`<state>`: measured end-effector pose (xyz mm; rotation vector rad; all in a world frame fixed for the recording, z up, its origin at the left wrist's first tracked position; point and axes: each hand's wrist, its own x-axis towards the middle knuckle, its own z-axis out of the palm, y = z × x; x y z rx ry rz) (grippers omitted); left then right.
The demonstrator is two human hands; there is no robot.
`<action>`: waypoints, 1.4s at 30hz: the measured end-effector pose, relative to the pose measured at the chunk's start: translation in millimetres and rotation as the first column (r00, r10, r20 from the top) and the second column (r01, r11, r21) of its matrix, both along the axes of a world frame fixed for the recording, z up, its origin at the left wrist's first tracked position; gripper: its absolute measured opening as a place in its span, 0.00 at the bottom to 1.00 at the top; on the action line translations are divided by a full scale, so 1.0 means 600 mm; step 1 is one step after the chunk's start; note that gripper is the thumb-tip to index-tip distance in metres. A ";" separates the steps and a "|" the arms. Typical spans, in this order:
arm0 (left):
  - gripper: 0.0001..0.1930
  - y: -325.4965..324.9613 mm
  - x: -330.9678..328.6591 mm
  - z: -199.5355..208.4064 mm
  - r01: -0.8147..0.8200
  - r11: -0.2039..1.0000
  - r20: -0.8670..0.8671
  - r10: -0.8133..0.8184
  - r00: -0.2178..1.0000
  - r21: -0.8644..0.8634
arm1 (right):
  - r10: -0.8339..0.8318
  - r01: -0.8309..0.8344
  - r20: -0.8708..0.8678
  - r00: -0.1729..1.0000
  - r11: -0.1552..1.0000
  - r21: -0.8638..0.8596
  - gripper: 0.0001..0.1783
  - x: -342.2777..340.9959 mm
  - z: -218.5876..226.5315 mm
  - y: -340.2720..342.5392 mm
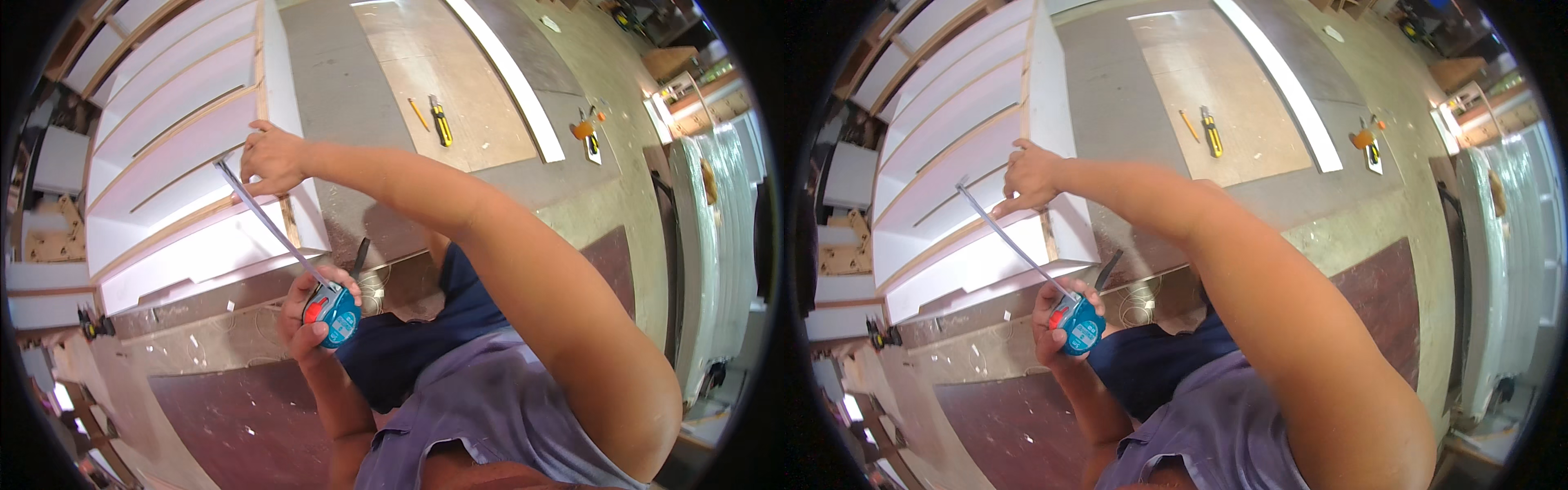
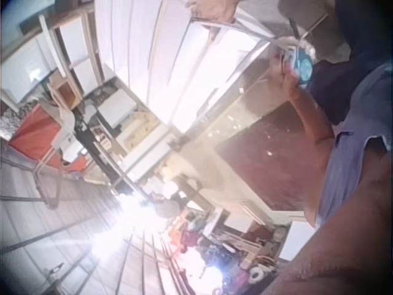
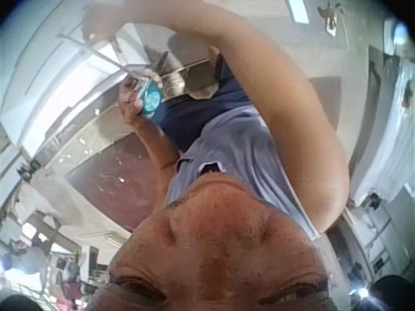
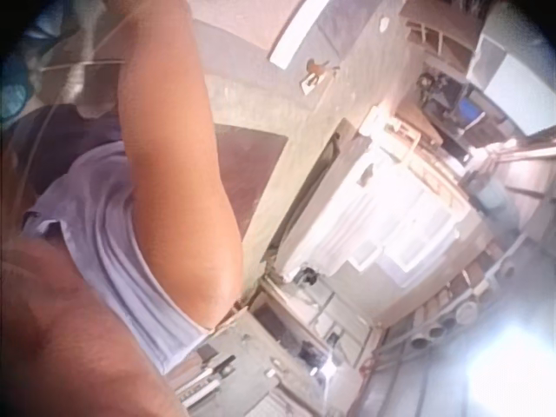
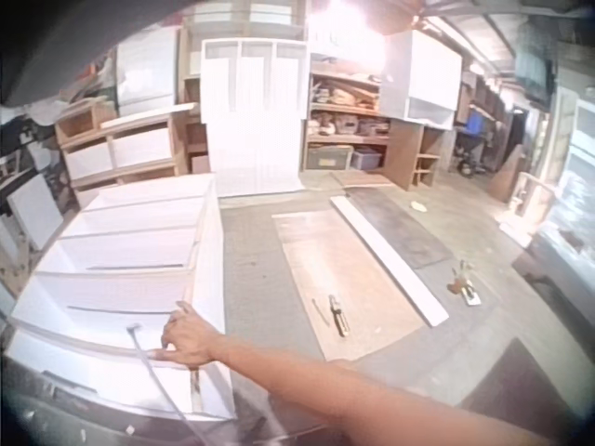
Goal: The person measures and marks a white wooden panel using a tape measure and pencil, then cuts it with a utility knife. They subsequently fit the cut panel into a partially assembled white shelving unit.
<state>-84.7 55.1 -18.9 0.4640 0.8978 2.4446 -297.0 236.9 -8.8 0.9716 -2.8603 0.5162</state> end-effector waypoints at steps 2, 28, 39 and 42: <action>0.35 0.027 -0.014 -0.007 0.116 0.990 0.051 -0.120 0.991 0.076 | 0.013 -0.013 -0.009 1.000 0.997 -0.070 0.41 0.001 -0.002 0.001; 0.14 0.508 -0.045 -0.299 -0.365 -0.111 -0.127 -0.812 0.569 -0.924 | -0.895 0.941 0.299 0.330 0.337 -0.030 0.31 0.368 -0.319 0.948; 0.18 0.635 -0.161 -0.379 -0.641 -0.641 -0.370 -0.524 0.767 -0.422 | -0.939 0.906 0.341 -0.035 0.114 0.407 0.82 0.523 -0.417 1.097; 0.17 0.723 -0.129 -0.386 -0.665 -0.307 -0.493 -0.479 0.726 -0.681 | -0.918 0.929 0.397 -0.020 0.129 0.346 0.79 0.525 -0.401 1.120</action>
